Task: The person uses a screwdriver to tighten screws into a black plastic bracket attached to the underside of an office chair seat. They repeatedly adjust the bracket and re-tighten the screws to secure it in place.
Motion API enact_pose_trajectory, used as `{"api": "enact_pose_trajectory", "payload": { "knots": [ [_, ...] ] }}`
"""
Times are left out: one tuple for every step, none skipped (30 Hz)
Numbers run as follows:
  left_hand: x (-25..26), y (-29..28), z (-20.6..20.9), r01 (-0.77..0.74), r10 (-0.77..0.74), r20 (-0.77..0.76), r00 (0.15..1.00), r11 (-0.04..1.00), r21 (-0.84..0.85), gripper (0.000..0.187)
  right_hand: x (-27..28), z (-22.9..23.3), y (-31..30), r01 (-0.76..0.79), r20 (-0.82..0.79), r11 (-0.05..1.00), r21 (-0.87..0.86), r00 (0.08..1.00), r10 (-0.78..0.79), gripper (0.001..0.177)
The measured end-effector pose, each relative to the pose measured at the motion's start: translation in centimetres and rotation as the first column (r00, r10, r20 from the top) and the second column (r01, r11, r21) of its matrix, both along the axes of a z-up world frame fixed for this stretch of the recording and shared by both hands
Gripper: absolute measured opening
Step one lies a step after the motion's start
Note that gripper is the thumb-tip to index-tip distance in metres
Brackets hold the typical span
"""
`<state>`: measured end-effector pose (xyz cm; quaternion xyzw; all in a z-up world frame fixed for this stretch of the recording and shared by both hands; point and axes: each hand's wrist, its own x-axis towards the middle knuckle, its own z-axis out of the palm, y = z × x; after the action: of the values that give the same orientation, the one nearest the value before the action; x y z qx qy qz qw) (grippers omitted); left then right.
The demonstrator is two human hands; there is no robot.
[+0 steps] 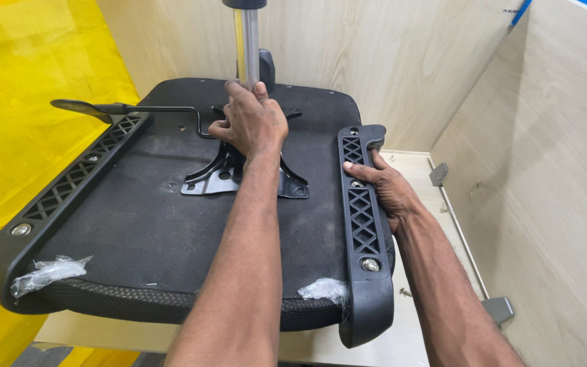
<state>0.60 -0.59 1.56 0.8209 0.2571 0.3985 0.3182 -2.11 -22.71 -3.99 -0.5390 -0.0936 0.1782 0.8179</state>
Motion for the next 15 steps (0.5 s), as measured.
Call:
{"api": "enact_pose_trajectory", "payload": {
  "knots": [
    [0.0, -0.2, 0.0, 0.017, -0.018, -0.007, 1.0, 1.0, -0.017, 0.024, -0.1, 0.1, 0.0, 0.02, -0.008, 1.0, -0.022, 1.0, -0.02, 0.094],
    [0.1, -0.3, -0.1, 0.035, -0.035, -0.014, 0.999, 0.999, -0.033, 0.024, -0.1, 0.2, 0.0, 0.039, -0.015, 0.998, -0.044, 0.999, -0.04, 0.098],
    [0.2, -0.4, -0.1, 0.03, -0.031, -0.028, 0.999, 0.999, -0.017, 0.026, -0.1, 0.3, 0.1, 0.061, -0.021, 0.996, -0.061, 0.998, -0.063, 0.102],
    [0.2, -0.6, -0.1, 0.026, -0.026, -0.042, 0.999, 1.0, -0.001, 0.027, -0.1, 0.3, 0.2, 0.074, -0.029, 0.995, -0.065, 0.997, -0.076, 0.104],
    [0.3, -0.7, 0.0, 0.02, -0.019, -0.056, 0.998, 1.0, 0.013, 0.029, 0.0, 0.5, 0.1, 0.086, -0.037, 0.994, -0.071, 0.995, -0.088, 0.105],
    [0.3, -0.7, 0.0, 0.042, -0.042, -0.066, 0.997, 0.999, -0.004, 0.03, 0.1, 0.5, 0.1, 0.096, -0.045, 0.992, -0.078, 0.994, -0.1, 0.107],
    [0.2, -0.7, -0.2, 0.061, -0.063, -0.077, 0.995, 0.998, -0.022, 0.032, 0.1, 0.4, 0.1, 0.097, -0.04, 0.992, -0.079, 0.994, -0.101, 0.107],
    [0.1, -0.7, -0.2, 0.081, -0.084, -0.089, 0.993, 0.996, -0.04, 0.034, 0.2, 0.3, 0.1, 0.098, -0.034, 0.992, -0.08, 0.994, -0.101, 0.107],
    [-0.1, -0.6, -0.1, 0.067, -0.069, -0.081, 0.994, 0.997, -0.023, 0.041, 0.2, 0.3, 0.2, 0.096, -0.029, 0.992, -0.081, 0.995, -0.099, 0.107],
    [-0.4, -0.7, 0.2, 0.053, -0.054, -0.073, 0.996, 0.999, -0.007, 0.049, 0.3, 0.3, 0.2, 0.103, -0.035, 0.99, -0.095, 0.994, -0.107, 0.107],
    [-0.8, -0.8, 0.5, 0.04, -0.039, -0.065, 0.997, 0.999, 0.007, 0.059, 0.3, 0.2, 0.1, 0.11, -0.041, 0.988, -0.11, 0.993, -0.115, 0.107],
    [-1.4, -1.3, 0.7, -0.052, 0.054, -0.02, 0.998, 0.992, 0.113, 0.073, 0.4, 0.2, 0.1, 0.117, -0.047, 0.985, -0.126, 0.991, -0.124, 0.106],
    [-2.2, -2.0, 1.0, -0.146, 0.143, 0.032, 0.989, 0.966, 0.212, 0.087, 0.4, 0.2, 0.1, 0.117, -0.053, 0.985, -0.123, 0.991, -0.124, 0.106],
    [-3.1, -2.8, 1.3, -0.242, 0.224, 0.092, 0.97, 0.922, 0.303, 0.102, 0.4, 0.3, 0.1, 0.117, -0.059, 0.986, -0.12, 0.99, -0.125, 0.105],
    [-4.4, -4.0, 1.4, -0.064, 0.065, -0.002, 0.998, 0.981, 0.184, 0.09, 0.4, 0.4, 0.1, 0.117, -0.068, 0.986, -0.118, 0.99, -0.126, 0.105]
  ]
}}
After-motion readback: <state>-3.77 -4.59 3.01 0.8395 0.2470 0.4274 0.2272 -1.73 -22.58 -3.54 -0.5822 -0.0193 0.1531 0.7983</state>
